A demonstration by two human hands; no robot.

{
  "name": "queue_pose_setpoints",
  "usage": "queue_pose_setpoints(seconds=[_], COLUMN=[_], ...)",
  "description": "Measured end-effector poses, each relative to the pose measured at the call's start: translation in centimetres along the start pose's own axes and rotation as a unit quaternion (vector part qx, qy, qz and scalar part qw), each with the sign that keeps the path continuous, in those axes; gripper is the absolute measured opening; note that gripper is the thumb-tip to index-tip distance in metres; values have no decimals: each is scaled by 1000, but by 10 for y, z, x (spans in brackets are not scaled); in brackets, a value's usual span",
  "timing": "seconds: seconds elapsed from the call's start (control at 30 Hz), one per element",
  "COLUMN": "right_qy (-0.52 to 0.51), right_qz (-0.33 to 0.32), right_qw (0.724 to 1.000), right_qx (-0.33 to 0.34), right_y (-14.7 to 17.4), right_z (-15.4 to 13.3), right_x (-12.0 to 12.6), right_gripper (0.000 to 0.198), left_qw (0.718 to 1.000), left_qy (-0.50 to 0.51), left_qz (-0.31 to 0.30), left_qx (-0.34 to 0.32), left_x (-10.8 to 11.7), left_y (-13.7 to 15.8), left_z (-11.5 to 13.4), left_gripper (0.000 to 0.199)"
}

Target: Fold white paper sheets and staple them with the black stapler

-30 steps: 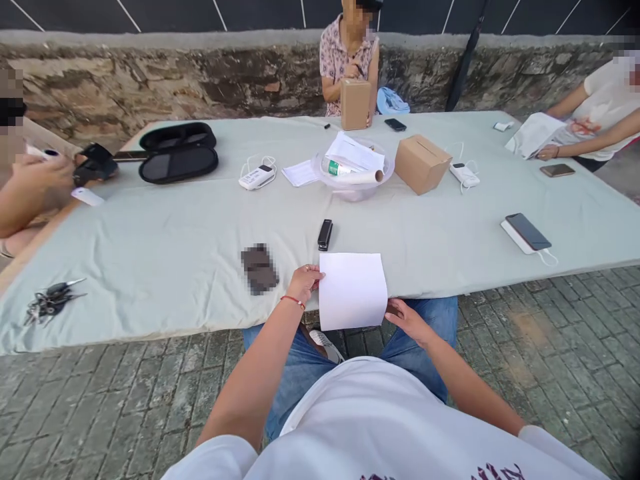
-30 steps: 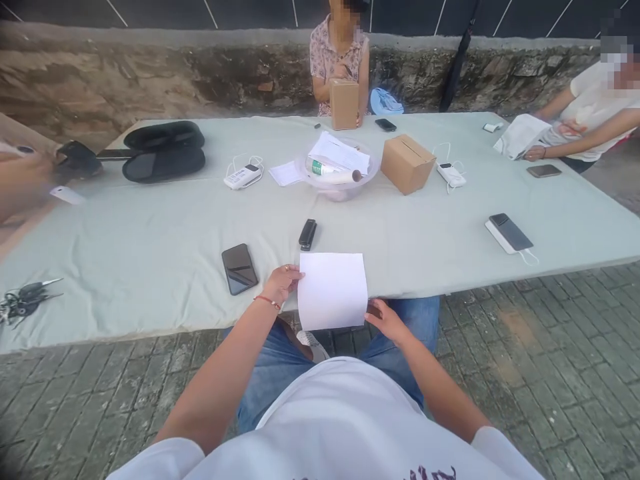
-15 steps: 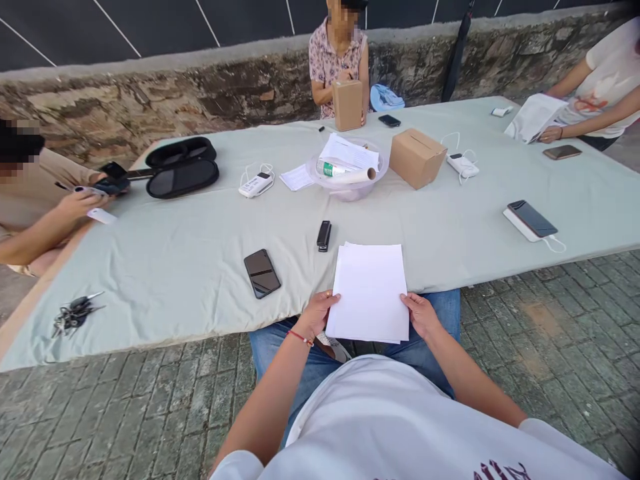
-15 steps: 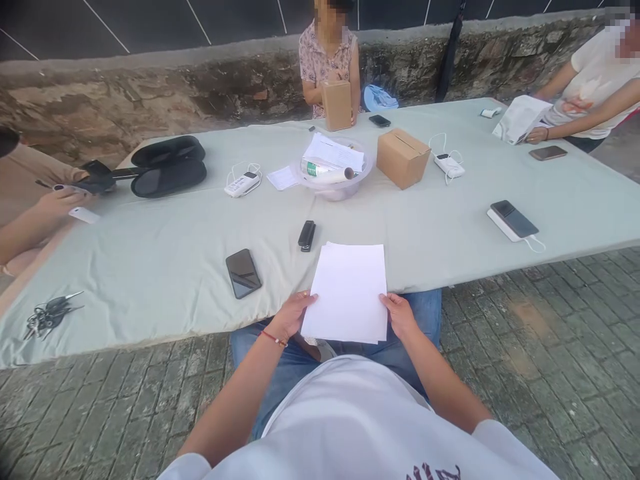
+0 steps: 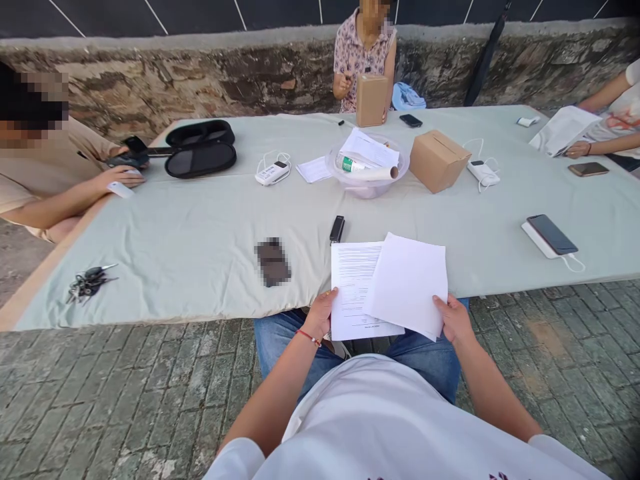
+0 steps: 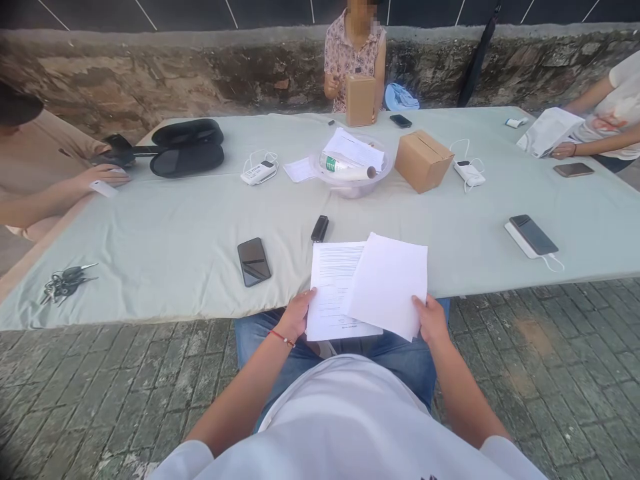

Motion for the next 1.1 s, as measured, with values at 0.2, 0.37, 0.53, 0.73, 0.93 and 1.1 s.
queue_pose_setpoints(seconds=[0.2,0.37,0.53,0.73,0.93,1.1], right_qy=[-83,-78,-43,-92,-83,-49], right_qz=[0,-104,-181,-185,-207,-155], right_qw=[994,984,973,968,956,974], right_qx=[-72,-120,-140,-146,-189,-156], right_y=[1,13,21,27,28,13], right_z=[-20,-8,20,44,55,40], right_x=[34,-13,-60,-83,-89,-61], right_gripper=[37,44,43,50,45,42], left_qw=[1000,999,996,996,998,998], left_qy=[-15,-16,-23,-7,13,27], left_qz=[6,40,79,78,60,54], left_qx=[-5,-20,-40,-29,-15,-13], left_x=[6,8,11,6,4,6], left_y=[6,9,14,18,21,26], left_z=[-5,-6,-4,-6,-9,-16], left_gripper=[36,43,47,48,42,39])
Point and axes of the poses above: each hand's wrist, its own y-axis away from the middle knuckle, its own x-axis out of the back of the hand, z = x × y, the point moved 9 cm from there along -y, towards the middle knuckle, and after that the axes turned 12 degrees about -z, right-handed, at the moved point
